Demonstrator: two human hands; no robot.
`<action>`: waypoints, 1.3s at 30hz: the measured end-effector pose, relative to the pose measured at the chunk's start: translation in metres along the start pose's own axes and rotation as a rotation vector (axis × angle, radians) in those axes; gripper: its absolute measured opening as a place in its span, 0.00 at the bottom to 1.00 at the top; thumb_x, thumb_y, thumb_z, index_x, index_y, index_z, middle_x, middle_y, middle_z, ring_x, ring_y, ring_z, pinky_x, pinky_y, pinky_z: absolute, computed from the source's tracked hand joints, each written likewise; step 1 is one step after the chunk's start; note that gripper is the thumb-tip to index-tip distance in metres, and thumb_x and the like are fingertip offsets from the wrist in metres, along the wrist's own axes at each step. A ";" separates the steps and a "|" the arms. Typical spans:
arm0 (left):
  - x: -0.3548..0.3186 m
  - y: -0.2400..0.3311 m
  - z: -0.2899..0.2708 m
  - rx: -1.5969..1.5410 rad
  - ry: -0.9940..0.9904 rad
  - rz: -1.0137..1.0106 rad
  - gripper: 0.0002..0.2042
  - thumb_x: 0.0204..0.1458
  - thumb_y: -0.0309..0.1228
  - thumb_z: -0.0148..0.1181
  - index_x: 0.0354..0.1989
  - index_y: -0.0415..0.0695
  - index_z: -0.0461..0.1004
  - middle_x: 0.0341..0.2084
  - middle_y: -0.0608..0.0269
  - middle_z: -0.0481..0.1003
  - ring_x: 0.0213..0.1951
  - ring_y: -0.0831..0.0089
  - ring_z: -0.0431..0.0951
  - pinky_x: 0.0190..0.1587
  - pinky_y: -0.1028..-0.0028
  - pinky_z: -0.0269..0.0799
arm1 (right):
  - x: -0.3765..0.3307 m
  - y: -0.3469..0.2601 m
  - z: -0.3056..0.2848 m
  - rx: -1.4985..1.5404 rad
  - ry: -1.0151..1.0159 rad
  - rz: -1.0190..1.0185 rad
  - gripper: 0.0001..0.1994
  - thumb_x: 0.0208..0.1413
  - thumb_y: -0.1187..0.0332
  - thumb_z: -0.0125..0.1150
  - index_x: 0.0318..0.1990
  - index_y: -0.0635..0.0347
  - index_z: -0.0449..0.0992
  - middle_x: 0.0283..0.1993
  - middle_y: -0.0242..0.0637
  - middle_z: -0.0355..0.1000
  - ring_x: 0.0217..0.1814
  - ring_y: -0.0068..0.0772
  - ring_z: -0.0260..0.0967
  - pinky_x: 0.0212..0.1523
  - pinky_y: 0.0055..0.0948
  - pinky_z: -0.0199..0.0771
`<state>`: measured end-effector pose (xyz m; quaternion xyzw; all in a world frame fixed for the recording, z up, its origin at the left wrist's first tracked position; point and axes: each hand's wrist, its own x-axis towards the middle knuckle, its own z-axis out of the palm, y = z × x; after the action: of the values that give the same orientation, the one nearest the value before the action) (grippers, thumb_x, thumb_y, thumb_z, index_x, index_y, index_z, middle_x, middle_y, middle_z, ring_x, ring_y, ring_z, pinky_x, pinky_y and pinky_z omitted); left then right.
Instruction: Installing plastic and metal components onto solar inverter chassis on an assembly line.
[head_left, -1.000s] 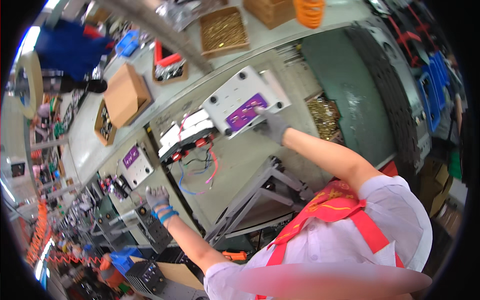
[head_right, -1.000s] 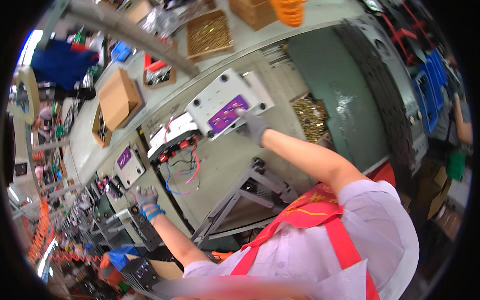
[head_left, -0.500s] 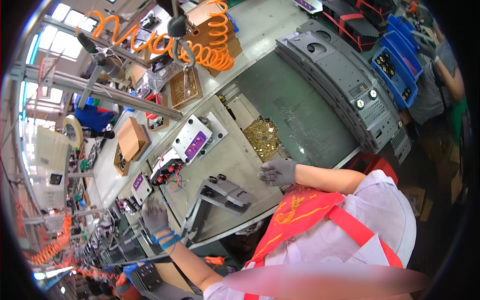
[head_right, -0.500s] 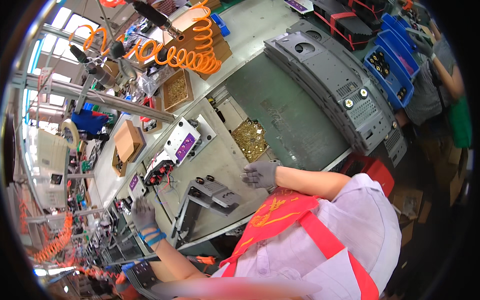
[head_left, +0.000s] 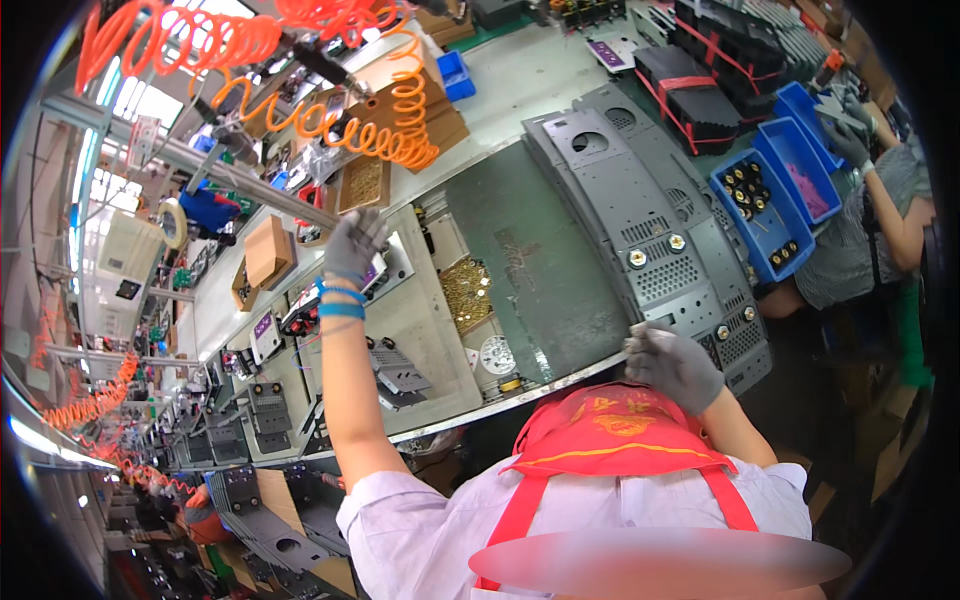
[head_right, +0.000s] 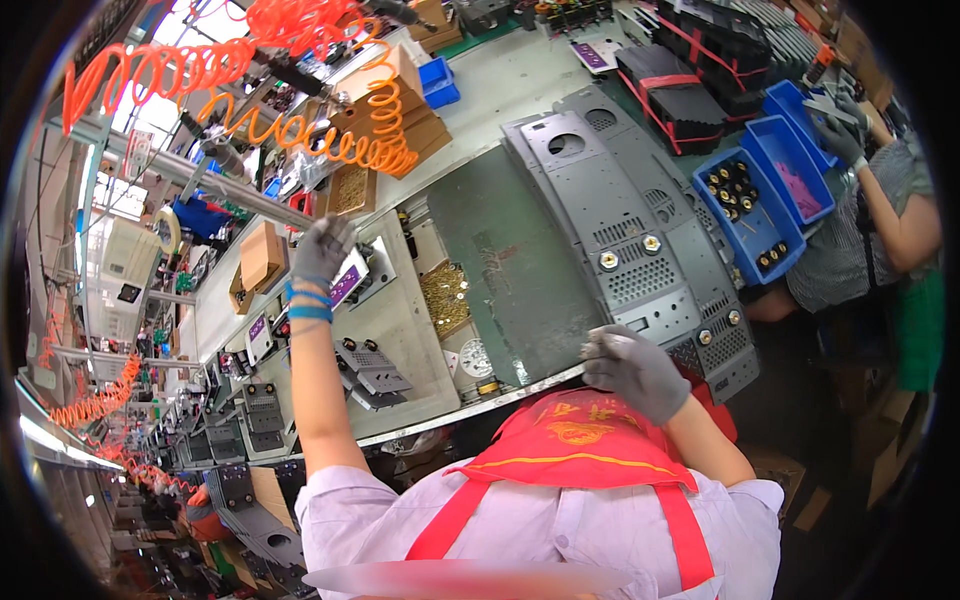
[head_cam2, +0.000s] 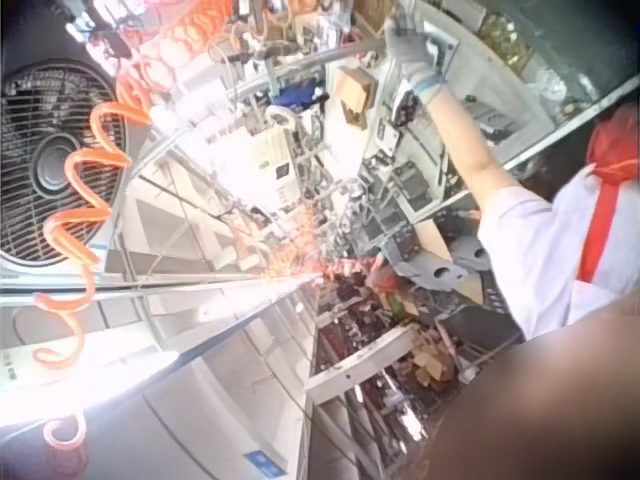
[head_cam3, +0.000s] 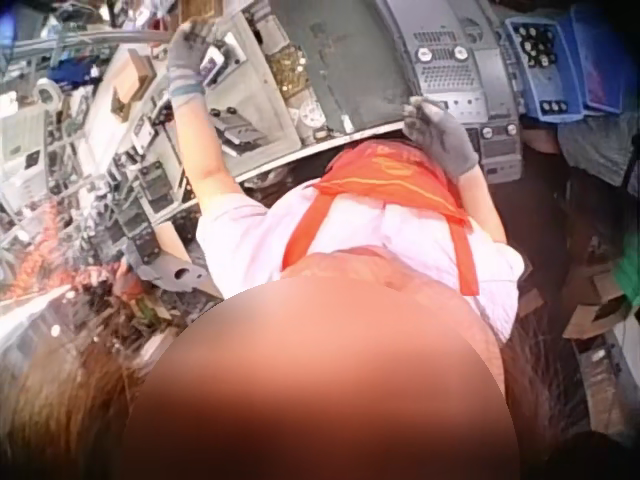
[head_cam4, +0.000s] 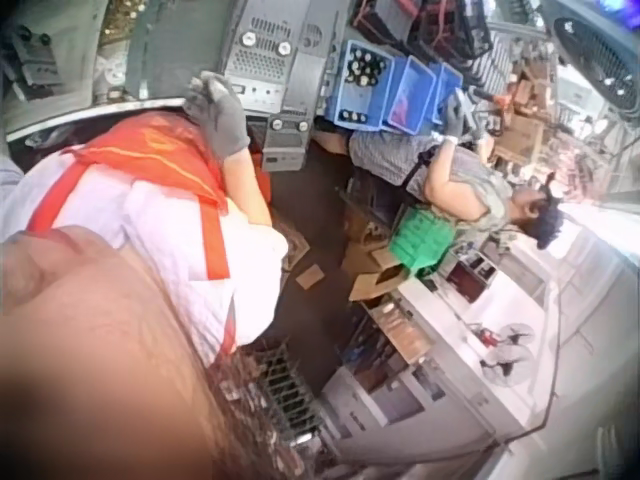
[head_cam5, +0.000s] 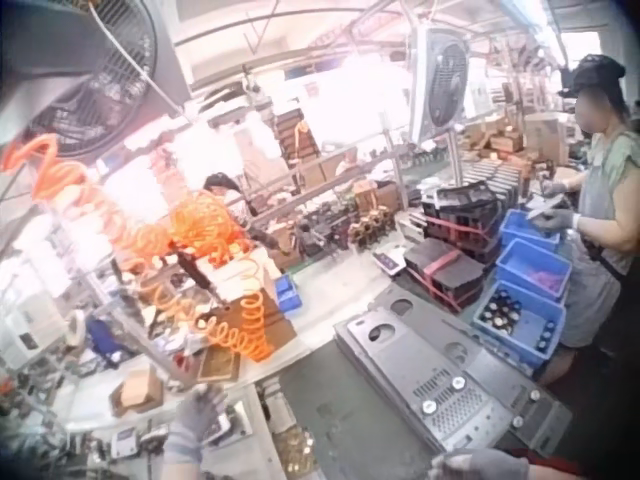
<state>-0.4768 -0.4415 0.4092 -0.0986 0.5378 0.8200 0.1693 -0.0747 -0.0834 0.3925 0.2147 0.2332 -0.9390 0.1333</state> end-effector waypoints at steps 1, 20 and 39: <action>0.018 0.006 0.011 0.008 -0.028 -0.056 0.11 0.57 0.30 0.52 0.44 0.38 0.73 0.43 0.51 0.77 0.51 0.52 0.75 0.58 0.52 0.69 | -0.015 -0.008 -0.005 -0.032 0.044 -0.105 0.11 0.60 0.68 0.50 0.49 0.59 0.69 0.44 0.37 0.73 0.43 0.32 0.73 0.49 0.35 0.74; 0.373 0.077 0.086 0.664 0.097 0.670 0.14 0.52 0.40 0.59 0.41 0.44 0.75 0.30 0.62 0.77 0.28 0.71 0.74 0.27 0.71 0.67 | -0.067 0.052 -0.064 0.237 0.885 -0.786 0.07 0.60 0.67 0.50 0.43 0.57 0.71 0.34 0.33 0.74 0.29 0.24 0.73 0.33 0.26 0.75; -0.040 -0.004 0.127 0.335 -0.175 0.544 0.08 0.53 0.28 0.61 0.32 0.43 0.65 0.14 0.69 0.62 0.15 0.78 0.64 0.21 0.76 0.68 | -0.001 -0.021 -0.036 -0.478 0.192 -0.505 0.13 0.57 0.66 0.55 0.45 0.64 0.72 0.40 0.39 0.74 0.41 0.26 0.73 0.43 0.25 0.75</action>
<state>-0.4356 -0.3303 0.4705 0.1488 0.6553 0.7405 0.0034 -0.0686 -0.0474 0.3721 0.2003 0.5034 -0.8368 -0.0787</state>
